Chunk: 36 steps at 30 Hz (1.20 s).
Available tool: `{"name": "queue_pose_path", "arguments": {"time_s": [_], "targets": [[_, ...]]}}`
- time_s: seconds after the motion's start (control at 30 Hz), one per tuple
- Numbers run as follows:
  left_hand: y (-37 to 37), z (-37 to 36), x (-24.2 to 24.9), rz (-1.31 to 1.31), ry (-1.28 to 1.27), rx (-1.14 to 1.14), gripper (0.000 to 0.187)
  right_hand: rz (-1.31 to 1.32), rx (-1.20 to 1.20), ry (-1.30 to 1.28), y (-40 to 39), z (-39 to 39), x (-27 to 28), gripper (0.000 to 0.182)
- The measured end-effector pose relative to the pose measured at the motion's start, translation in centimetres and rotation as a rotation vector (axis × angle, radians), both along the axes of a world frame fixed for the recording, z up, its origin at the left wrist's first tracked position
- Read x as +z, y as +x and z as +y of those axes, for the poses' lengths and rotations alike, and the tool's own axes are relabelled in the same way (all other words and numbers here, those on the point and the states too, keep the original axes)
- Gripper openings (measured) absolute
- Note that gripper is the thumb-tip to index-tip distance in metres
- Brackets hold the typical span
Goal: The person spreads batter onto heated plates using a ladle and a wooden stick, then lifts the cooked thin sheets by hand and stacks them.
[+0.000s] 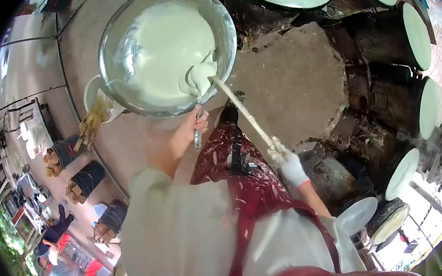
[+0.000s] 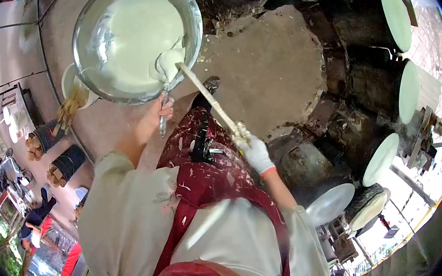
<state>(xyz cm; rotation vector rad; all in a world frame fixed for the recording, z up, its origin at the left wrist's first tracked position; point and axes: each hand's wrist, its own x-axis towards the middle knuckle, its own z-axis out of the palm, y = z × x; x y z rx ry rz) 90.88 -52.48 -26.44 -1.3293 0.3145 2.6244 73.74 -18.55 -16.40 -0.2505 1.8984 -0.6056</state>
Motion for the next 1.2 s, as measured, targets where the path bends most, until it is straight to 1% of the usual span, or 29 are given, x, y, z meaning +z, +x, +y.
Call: {"name": "queue_pose_path", "arguments": {"time_s": [0.03, 0.07, 0.1, 0.2, 0.23, 0.27, 0.3, 0.33, 0.37, 0.43, 0.47, 0.5, 0.57, 0.63, 0.67, 0.7, 0.73, 0.8, 0.83, 0.9, 0.93, 0.97, 1.0, 1.07, 1.1, 1.13, 1.2], "targets": [[0.5, 1.4, -0.5, 0.136, 0.076, 0.089, 0.038, -0.014, 0.011, -0.042, 1.6, 0.5, -0.4, 0.038], [0.2, 2.6, 0.4, 0.276, 0.152, 0.170, 0.036, -0.024, 0.017, -0.087, 3.3, 0.7, -0.6, 0.036], [-0.3, 3.7, 1.4, 0.140, 0.133, 0.276, 0.031, -0.127, -0.192, -0.308, 5.5, 1.2, -1.5, 0.034], [-1.1, 6.5, 5.4, 0.264, 0.232, 0.483, 0.024, -0.369, -0.280, -0.328, 7.6, 3.6, -1.0, 0.032], [-0.8, 7.2, 6.6, 0.312, 0.259, 0.543, 0.021, -0.278, -0.301, -0.436, 7.8, 3.1, 2.2, 0.030], [-0.5, 8.0, 7.9, 0.362, 0.289, 0.601, 0.020, -0.276, -0.297, -0.445, 8.2, 4.4, 2.3, 0.030], [-0.2, 7.5, 9.5, 0.284, 0.201, 0.571, 0.022, -0.273, -0.292, -0.460, 8.3, 5.6, 1.9, 0.030], [-0.5, 7.0, 13.0, 0.209, 0.107, 0.541, 0.025, -0.289, -0.321, -0.476, 8.3, 5.9, 3.2, 0.031], [-2.6, 9.5, 23.3, -0.070, -0.391, 0.459, 0.025, -0.305, -0.351, -0.491, 8.2, 6.1, 4.5, 0.032], [0.0, 6.0, 25.1, 0.304, -0.200, 0.431, 0.026, -0.111, -0.252, -0.500, 7.3, 6.3, 9.6, 0.034], [0.8, 4.2, 26.2, 0.488, -0.103, 0.405, 0.027, -0.013, -0.203, -0.505, 6.8, 6.5, 10.8, 0.035], [0.4, 3.1, 27.8, 0.650, -0.159, 0.372, 0.027, 0.110, -0.191, -0.642, 7.0, 7.3, 10.1, 0.040], [-0.9, 0.6, 30.9, 0.965, -0.265, 0.289, 0.028, 0.097, -0.427, -0.765, 7.6, 8.3, 9.3, 0.042], [-3.6, -2.1, 33.3, 0.748, -0.405, 0.338, 0.028, 0.049, -0.696, -0.768, 7.4, 8.6, 9.0, 0.042], [-4.9, -3.0, 34.2, 0.638, -0.461, 0.363, 0.029, 0.010, -0.844, -0.702, 7.1, 8.8, 9.0, 0.041], [-6.2, -3.3, 34.8, 0.562, -0.541, 0.349, 0.028, 0.076, -0.919, -0.805, 6.7, 9.1, 7.9, 0.040], [-7.7, -3.3, 35.5, 0.483, -0.616, 0.333, 0.027, 0.091, -0.950, -0.654, 6.1, 9.6, 9.6, 0.040], [-11.4, -3.2, 36.3, 0.324, -0.764, 0.294, 0.026, 0.083, -1.076, -0.598, 5.1, 11.5, 7.9, 0.041], [-12.4, -2.4, 35.3, 0.362, -0.718, 0.331, 0.026, 0.136, -1.172, -0.751, 4.9, 12.6, 5.2, 0.043], [-13.9, 0.9, 34.4, 0.402, -1.113, 0.152, 0.029, 0.309, -1.248, -0.761, 4.3, 14.6, 2.0, 0.046], [-14.6, 2.1, 34.8, 0.412, -1.129, 0.054, 0.030, 0.364, -1.290, -0.738, 4.2, 15.3, 0.6, 0.046], [-15.8, 3.0, 35.6, 0.426, -1.142, -0.051, 0.031, 0.420, -1.332, -0.712, 3.8, 15.5, 0.3, 0.046], [-17.5, 3.5, 36.0, 0.467, -1.092, -0.124, 0.031, 0.377, -1.409, -0.668, 4.5, 16.5, 0.3, 0.046], [-21.1, 4.9, 36.1, 0.539, -0.974, -0.309, 0.032, 0.392, -1.529, -0.632, 6.4, 17.2, 1.1, 0.048], [-21.6, 5.9, 36.0, 0.610, -0.803, -0.402, 0.032, 0.462, -1.560, -0.653, 8.1, 18.0, 0.6, 0.048], [-23.4, 7.0, 35.1, 0.701, -0.692, -0.566, 0.033, 0.528, -1.595, -0.657, 9.0, 18.8, 0.3, 0.049], [-26.0, 10.9, 33.3, 0.656, -0.478, -0.779, 0.034, 0.495, -1.689, -0.562, 11.6, 19.2, 3.1, 0.048]]}}
